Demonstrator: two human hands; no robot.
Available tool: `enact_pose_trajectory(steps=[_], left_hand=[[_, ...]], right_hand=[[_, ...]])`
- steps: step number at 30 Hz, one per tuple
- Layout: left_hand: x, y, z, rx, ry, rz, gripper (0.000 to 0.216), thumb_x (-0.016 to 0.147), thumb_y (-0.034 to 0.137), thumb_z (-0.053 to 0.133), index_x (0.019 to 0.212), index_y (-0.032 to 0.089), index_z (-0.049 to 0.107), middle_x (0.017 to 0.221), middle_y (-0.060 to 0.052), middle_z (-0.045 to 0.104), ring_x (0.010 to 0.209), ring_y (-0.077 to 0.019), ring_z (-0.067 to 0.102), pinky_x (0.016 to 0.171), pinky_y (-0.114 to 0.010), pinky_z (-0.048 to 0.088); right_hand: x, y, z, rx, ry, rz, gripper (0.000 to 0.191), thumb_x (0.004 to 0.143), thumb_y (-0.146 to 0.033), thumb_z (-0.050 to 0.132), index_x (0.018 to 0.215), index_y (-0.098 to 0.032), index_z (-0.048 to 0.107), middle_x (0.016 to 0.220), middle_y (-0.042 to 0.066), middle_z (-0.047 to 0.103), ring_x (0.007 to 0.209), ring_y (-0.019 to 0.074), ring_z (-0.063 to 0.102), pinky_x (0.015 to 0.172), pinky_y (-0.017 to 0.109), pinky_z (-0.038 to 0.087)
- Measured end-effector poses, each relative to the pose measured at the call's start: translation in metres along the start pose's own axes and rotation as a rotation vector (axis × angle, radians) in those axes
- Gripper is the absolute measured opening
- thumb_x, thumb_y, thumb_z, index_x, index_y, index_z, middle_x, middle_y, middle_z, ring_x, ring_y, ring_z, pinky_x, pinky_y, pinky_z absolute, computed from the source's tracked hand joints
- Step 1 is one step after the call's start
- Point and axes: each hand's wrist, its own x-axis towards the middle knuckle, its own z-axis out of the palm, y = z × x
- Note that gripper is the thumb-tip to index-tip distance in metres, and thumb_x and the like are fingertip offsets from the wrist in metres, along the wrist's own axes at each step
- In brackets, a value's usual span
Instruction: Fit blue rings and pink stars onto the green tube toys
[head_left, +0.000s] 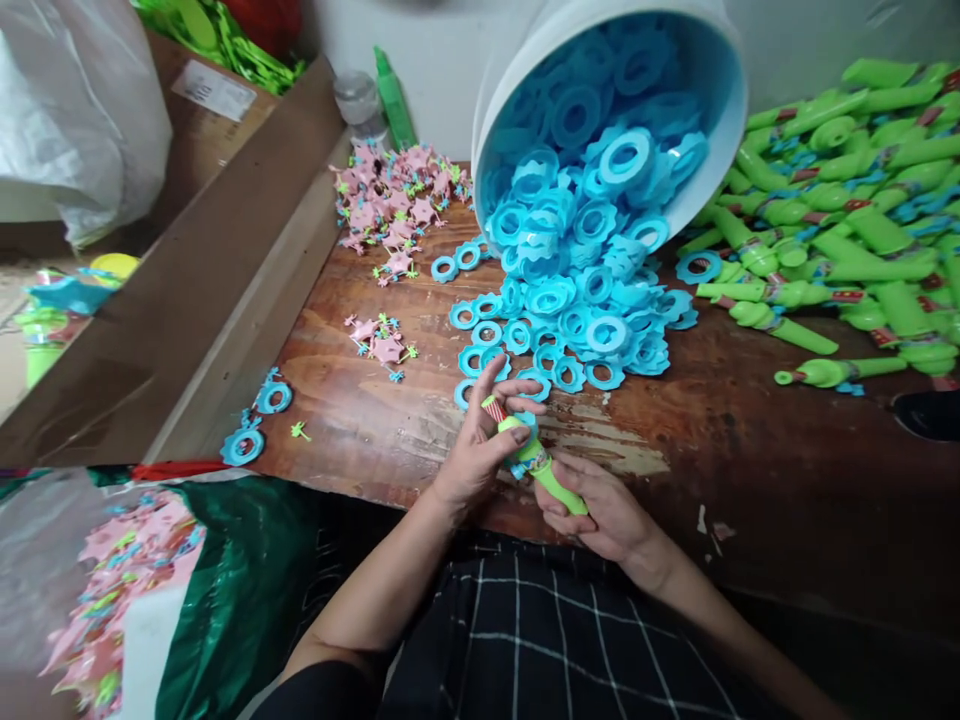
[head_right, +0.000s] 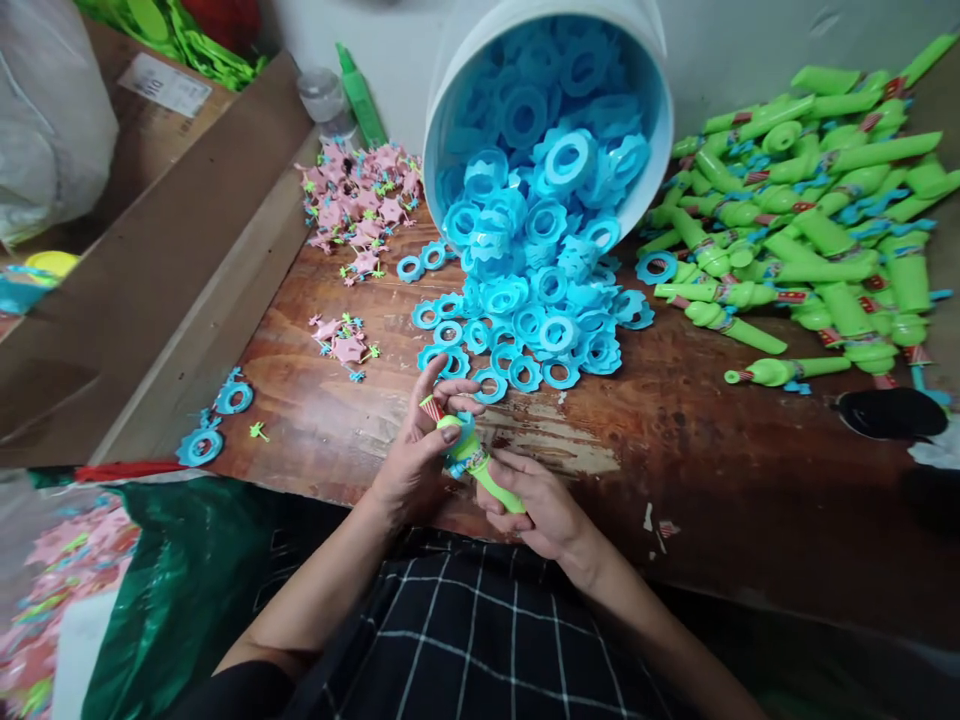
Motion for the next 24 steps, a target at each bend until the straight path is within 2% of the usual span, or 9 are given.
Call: enact_pose_trajectory(steps=[2,4,6,8,11,14,16,21,24], left_hand=[[0.013,0.009,-0.024,0.231,0.057,0.072,0.067,0.098,0.048,0.070,0.152,0.030,0.036,0.140,-0.014,0.048,0.122,-0.0285,0.054,0.097,-0.038,0.050],[0.029,0.018,-0.063,0.589,0.366,0.269,0.053,0.100,0.051,0.067,0.143,0.026,0.049,0.142,-0.014,0.043,0.132,-0.0318,0.043,0.112,-0.046,0.039],[0.043,0.025,-0.109,0.943,0.651,0.361,0.059,0.086,0.046,0.087,0.130,0.019,0.060,0.143,-0.015,0.036,0.141,-0.0402,0.022,0.120,-0.055,0.024],[0.050,0.029,-0.150,1.088,0.722,0.249,0.047,0.081,0.042,0.092,0.112,0.015,0.068,0.126,-0.014,0.042,0.138,-0.0429,0.021,0.119,-0.056,0.019],[0.042,0.026,-0.180,1.079,0.701,0.177,0.026,0.087,0.037,0.087,0.093,0.016,0.071,0.097,-0.008,0.045,0.109,-0.0309,0.046,0.111,-0.048,0.031],[0.022,0.016,-0.169,1.066,0.700,0.202,0.014,0.087,0.027,0.082,0.089,0.018,0.071,0.087,-0.004,0.047,0.084,-0.0205,0.048,0.098,-0.038,0.041],[0.011,0.011,-0.152,0.934,0.745,0.258,0.019,0.086,0.024,0.081,0.101,0.020,0.070,0.096,-0.004,0.055,0.087,-0.0188,0.052,0.093,-0.032,0.045],[0.009,0.026,-0.120,-0.067,0.823,0.227,0.040,0.090,0.022,0.077,0.124,0.020,0.056,0.112,-0.007,0.062,0.093,-0.0143,0.062,0.084,-0.021,0.052],[0.010,0.039,-0.098,-0.244,0.717,0.153,0.047,0.089,0.021,0.079,0.129,0.022,0.053,0.113,-0.008,0.063,0.092,-0.0135,0.063,0.083,-0.019,0.052]], right_hand=[[0.002,0.002,0.004,0.114,-0.026,0.029,0.045,0.091,-0.060,0.066,0.083,-0.020,0.049,0.066,-0.006,0.050,0.040,0.0005,0.020,0.041,0.019,0.016],[0.001,0.002,0.005,0.085,0.047,0.016,0.043,0.090,-0.058,0.069,0.085,-0.020,0.050,0.069,-0.005,0.053,0.043,0.0006,0.025,0.042,0.017,0.014],[-0.001,-0.001,0.003,0.002,0.124,-0.006,0.042,0.088,-0.058,0.072,0.089,-0.020,0.054,0.069,-0.004,0.054,0.044,0.0016,0.027,0.042,0.017,0.014],[-0.004,-0.003,-0.001,-0.116,0.164,-0.029,0.042,0.089,-0.060,0.069,0.089,-0.019,0.058,0.068,-0.004,0.054,0.044,0.0036,0.031,0.041,0.018,0.022],[-0.006,-0.004,-0.011,-0.405,0.234,-0.126,0.042,0.091,-0.060,0.065,0.093,-0.018,0.069,0.075,0.003,0.066,0.059,0.0121,0.057,0.056,0.024,0.049],[-0.007,-0.001,-0.020,-0.736,0.375,-0.278,0.041,0.089,-0.054,0.068,0.110,-0.020,0.075,0.107,0.010,0.077,0.101,0.0249,0.071,0.091,0.039,0.057],[-0.008,0.000,-0.025,-0.918,0.440,-0.332,0.039,0.089,-0.049,0.068,0.115,-0.021,0.076,0.120,0.011,0.076,0.112,0.0289,0.070,0.098,0.044,0.056],[-0.013,0.000,-0.032,-1.112,0.491,-0.316,0.035,0.093,-0.048,0.062,0.112,-0.023,0.077,0.103,0.010,0.080,0.092,0.0287,0.076,0.082,0.041,0.061],[-0.016,-0.004,-0.032,-0.964,0.526,-0.249,0.047,0.096,-0.056,0.056,0.118,-0.019,0.074,0.074,0.005,0.076,0.066,0.0226,0.072,0.065,0.034,0.059]])
